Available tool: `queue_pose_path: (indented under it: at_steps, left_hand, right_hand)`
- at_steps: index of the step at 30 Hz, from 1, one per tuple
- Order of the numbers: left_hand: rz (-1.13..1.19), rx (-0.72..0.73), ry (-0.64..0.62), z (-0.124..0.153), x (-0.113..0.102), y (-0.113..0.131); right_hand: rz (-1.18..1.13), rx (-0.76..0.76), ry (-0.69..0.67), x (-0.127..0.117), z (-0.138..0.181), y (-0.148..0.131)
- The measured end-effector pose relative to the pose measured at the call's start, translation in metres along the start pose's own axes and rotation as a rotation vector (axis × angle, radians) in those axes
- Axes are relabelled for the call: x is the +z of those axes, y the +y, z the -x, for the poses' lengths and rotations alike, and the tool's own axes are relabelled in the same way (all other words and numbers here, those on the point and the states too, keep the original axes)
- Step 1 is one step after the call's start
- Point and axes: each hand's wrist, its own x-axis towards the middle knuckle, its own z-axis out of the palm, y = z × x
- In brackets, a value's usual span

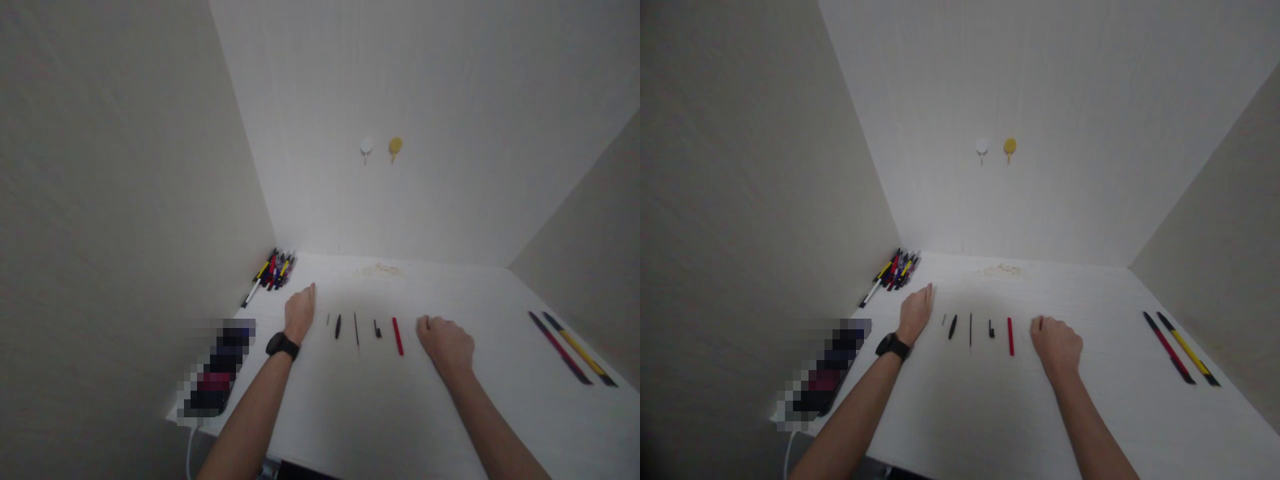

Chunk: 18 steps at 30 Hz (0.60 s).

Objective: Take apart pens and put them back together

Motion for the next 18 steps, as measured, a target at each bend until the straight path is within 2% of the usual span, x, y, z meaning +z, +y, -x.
queue_pose_path:
  at_steps: [18]
  left_hand:
    - [-0.021,0.008,-0.032,0.0008,0.0006,0.0040]
  right_hand:
    - [0.013,0.015,-0.010,-0.0031,0.0003,-0.0024]
